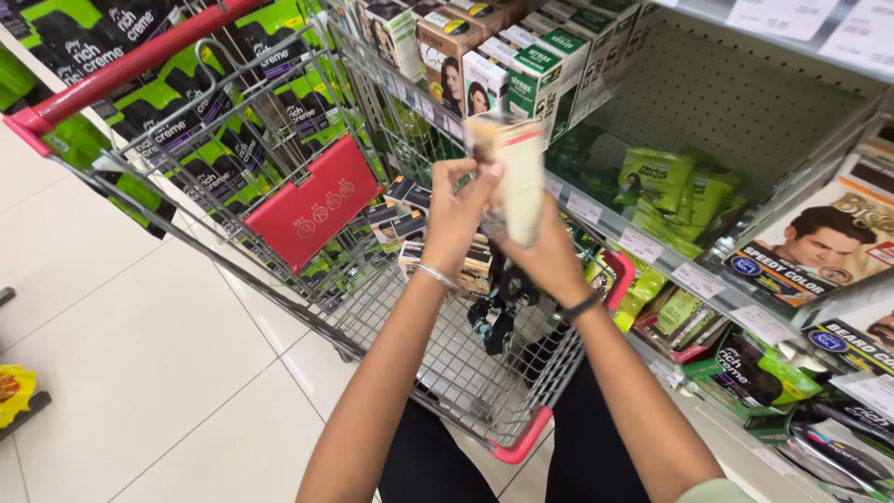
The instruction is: Selecting and inspecting boxes of hair dye from a shelf in a store and placing them in a cart.
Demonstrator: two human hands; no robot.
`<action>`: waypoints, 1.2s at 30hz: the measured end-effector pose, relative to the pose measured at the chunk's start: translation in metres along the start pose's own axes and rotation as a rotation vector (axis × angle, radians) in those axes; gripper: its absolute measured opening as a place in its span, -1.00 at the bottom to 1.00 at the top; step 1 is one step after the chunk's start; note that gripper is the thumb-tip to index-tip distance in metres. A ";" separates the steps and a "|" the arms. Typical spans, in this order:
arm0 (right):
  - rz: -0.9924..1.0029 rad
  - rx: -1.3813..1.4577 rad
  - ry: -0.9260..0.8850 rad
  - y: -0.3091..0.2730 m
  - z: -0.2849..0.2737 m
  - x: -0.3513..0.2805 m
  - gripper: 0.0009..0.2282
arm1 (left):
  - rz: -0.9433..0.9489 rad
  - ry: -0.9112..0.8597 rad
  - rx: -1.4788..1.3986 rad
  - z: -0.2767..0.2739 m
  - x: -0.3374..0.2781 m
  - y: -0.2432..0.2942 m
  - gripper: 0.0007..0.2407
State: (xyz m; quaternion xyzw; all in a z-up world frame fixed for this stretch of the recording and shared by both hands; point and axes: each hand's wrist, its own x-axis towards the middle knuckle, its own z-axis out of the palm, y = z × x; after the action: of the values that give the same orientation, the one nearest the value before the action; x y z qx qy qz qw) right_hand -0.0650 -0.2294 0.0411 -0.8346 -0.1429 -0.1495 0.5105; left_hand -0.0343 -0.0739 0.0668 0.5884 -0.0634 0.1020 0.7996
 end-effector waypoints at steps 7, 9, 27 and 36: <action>-0.135 0.613 0.112 0.039 -0.059 -0.022 -0.31 | 0.345 -0.445 0.389 0.023 0.011 -0.025 -0.24; -0.218 0.550 0.217 0.049 -0.069 -0.027 -0.28 | -0.043 -0.519 0.022 0.050 0.004 -0.019 -0.31; -0.001 -0.503 0.672 0.057 -0.128 -0.056 -0.50 | 0.364 -0.496 0.468 0.186 0.043 -0.114 -0.45; 0.133 -0.477 0.672 0.044 -0.129 -0.045 -0.38 | 0.361 -0.504 0.653 0.196 0.058 -0.114 -0.58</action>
State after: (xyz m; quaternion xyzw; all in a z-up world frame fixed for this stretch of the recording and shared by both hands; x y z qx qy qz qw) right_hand -0.1020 -0.3677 0.0432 -0.8417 0.1242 -0.4092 0.3296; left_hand 0.0530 -0.2881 0.0330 0.7959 -0.3221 0.1079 0.5011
